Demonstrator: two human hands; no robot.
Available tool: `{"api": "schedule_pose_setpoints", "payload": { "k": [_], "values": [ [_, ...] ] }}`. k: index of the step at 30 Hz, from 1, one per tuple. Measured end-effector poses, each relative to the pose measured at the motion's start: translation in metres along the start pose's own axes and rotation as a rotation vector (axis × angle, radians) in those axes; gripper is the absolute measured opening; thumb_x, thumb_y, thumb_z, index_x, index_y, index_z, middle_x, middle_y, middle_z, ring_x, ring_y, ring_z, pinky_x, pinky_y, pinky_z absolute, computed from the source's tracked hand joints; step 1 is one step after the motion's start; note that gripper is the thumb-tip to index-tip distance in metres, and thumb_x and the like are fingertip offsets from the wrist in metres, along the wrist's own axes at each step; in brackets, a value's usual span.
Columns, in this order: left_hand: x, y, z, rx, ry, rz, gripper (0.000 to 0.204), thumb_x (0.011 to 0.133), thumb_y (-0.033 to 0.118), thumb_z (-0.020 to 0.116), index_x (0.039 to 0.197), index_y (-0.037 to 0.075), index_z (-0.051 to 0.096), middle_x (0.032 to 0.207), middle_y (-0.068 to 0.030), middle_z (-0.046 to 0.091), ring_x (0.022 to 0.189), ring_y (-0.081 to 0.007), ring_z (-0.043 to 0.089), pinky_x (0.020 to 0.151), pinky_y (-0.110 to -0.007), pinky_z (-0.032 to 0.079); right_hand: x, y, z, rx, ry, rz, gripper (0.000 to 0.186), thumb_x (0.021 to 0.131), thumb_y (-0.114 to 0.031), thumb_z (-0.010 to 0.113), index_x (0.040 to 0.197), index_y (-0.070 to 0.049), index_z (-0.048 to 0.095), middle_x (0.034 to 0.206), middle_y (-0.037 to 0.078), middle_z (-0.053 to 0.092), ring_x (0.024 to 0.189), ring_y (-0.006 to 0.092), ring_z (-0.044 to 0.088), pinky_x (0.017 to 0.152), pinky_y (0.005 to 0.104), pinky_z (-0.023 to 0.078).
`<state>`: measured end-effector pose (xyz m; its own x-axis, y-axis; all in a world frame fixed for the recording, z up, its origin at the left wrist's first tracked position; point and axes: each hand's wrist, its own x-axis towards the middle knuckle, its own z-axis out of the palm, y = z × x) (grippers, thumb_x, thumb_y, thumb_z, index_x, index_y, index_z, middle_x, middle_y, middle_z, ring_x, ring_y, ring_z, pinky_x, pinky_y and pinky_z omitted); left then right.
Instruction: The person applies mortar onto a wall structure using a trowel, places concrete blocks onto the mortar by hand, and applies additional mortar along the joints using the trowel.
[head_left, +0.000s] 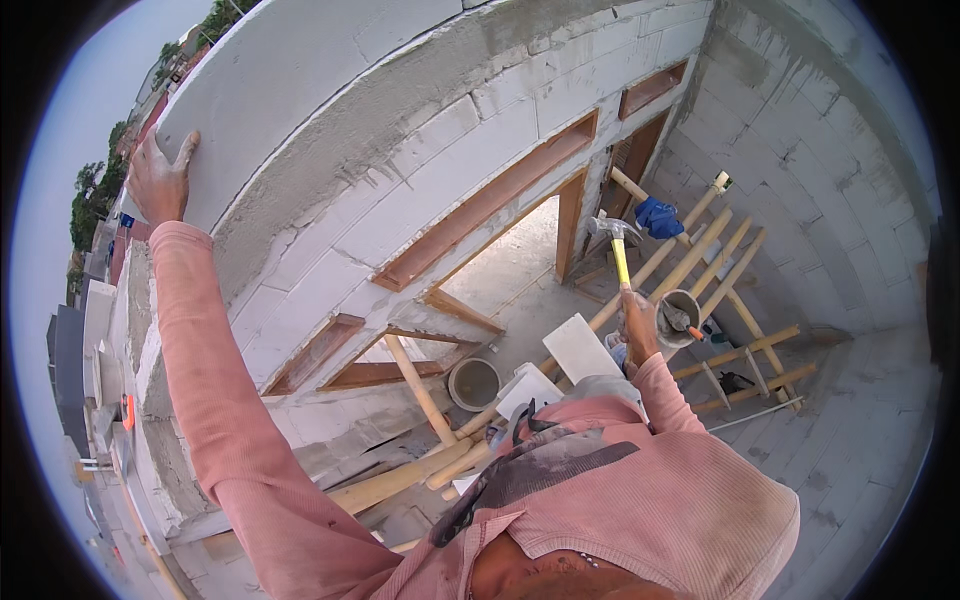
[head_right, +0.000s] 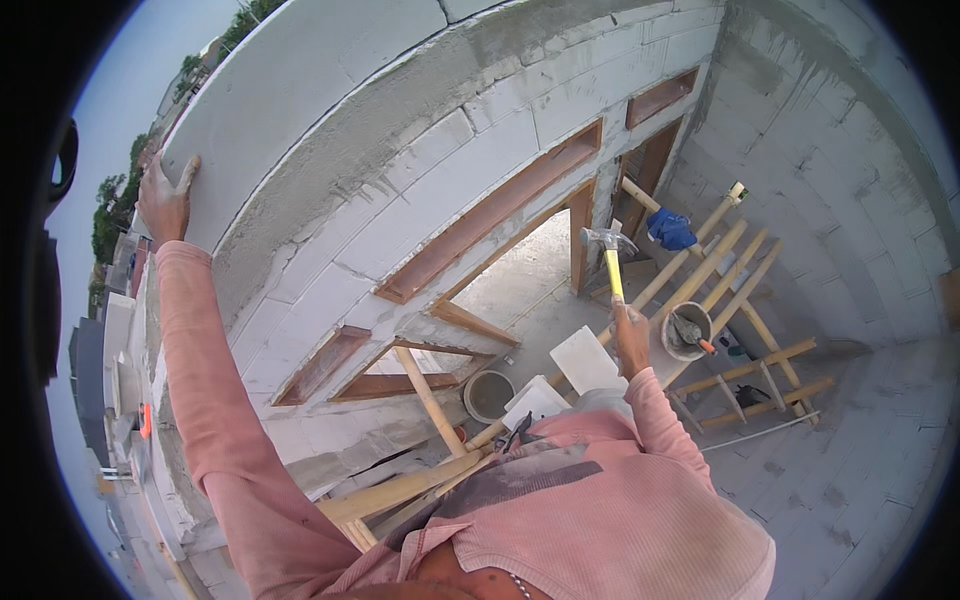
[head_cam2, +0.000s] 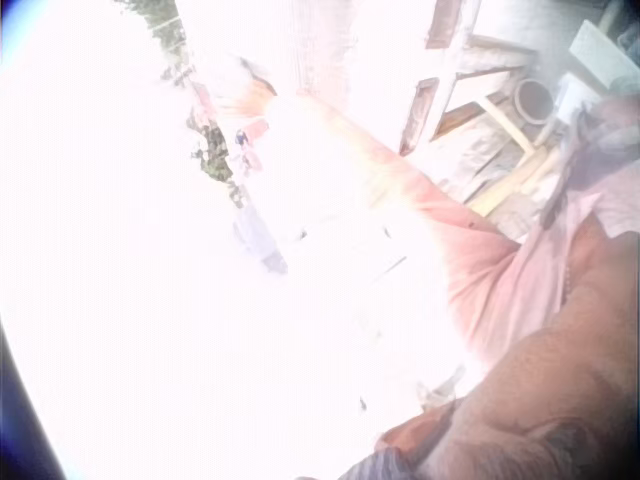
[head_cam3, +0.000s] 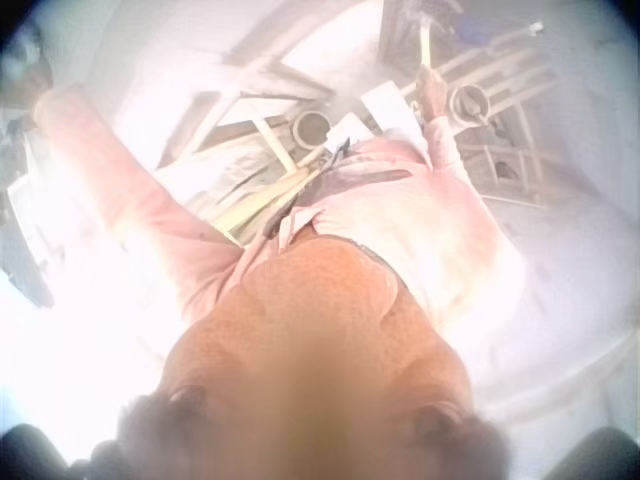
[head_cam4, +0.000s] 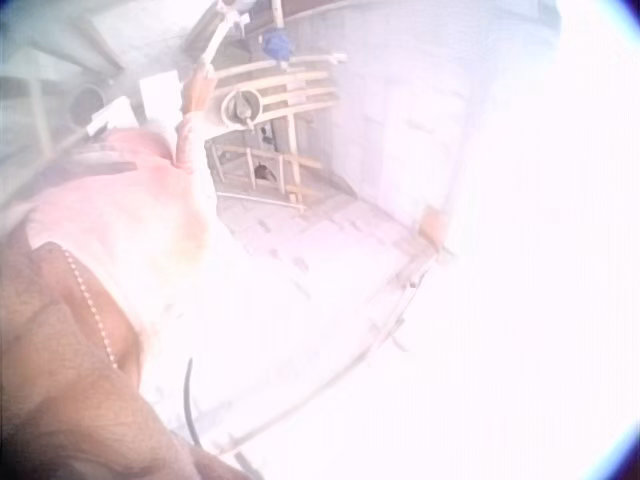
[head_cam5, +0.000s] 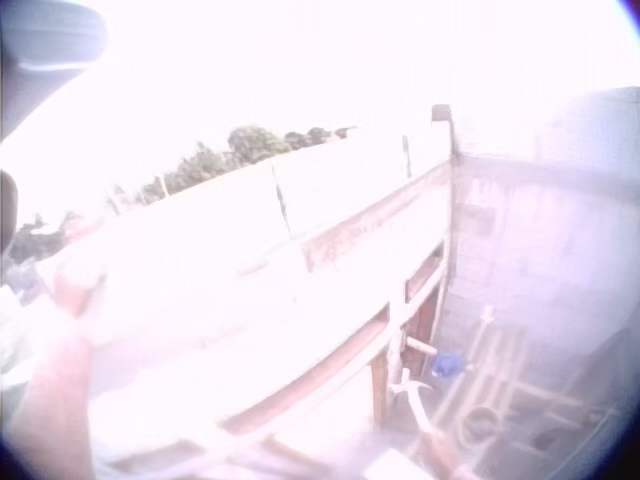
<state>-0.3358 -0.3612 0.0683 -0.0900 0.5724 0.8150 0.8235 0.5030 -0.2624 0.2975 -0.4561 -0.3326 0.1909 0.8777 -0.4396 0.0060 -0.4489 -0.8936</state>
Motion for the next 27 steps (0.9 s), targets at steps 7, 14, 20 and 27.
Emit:
{"api": "schedule_pose_setpoints", "payload": {
  "k": [7,14,20,27],
  "values": [
    [0.001,-0.007,-0.001,0.028,0.008,0.037,0.080,0.086,0.068,0.058,0.143,0.013,0.048,0.138,-0.0153,0.054,0.130,-0.0329,0.048,0.108,-0.047,0.036,-0.021,0.058,-0.016,-0.065,-0.054,0.208,0.039,0.100,-0.042,0.053,0.078,-0.010,0.054,0.054,-0.006,0.041,0.039,0.0049,0.036,0.034,0.0242,0.028],
    [0.000,-0.007,0.000,0.027,0.009,0.026,0.082,0.087,0.068,0.056,0.144,0.011,0.046,0.141,-0.0149,0.052,0.133,-0.0323,0.045,0.110,-0.048,0.033,-0.012,0.034,-0.014,-0.172,-0.180,0.149,0.042,0.098,-0.044,0.053,0.089,-0.003,0.060,0.062,-0.001,0.048,0.046,0.0079,0.044,0.038,0.0269,0.033],
    [-0.009,-0.014,0.005,-0.017,0.097,0.070,0.079,0.091,0.067,0.052,0.146,0.011,0.044,0.144,-0.0150,0.049,0.134,-0.0312,0.043,0.110,-0.049,0.031,-0.050,0.102,-0.024,-0.127,-0.185,0.266,0.044,0.097,-0.044,0.052,0.092,-0.001,0.063,0.063,0.002,0.053,0.047,0.0136,0.047,0.041,0.0314,0.038],
    [-0.017,-0.015,0.025,0.050,0.166,0.049,0.081,0.092,0.068,0.050,0.149,0.011,0.040,0.148,-0.0174,0.043,0.140,-0.0339,0.036,0.115,-0.049,0.026,-0.067,0.190,-0.059,-0.165,-0.050,0.293,0.037,0.097,-0.036,0.055,0.094,0.000,0.064,0.062,0.003,0.052,0.045,0.0152,0.049,0.040,0.0319,0.038]
  ]
}}
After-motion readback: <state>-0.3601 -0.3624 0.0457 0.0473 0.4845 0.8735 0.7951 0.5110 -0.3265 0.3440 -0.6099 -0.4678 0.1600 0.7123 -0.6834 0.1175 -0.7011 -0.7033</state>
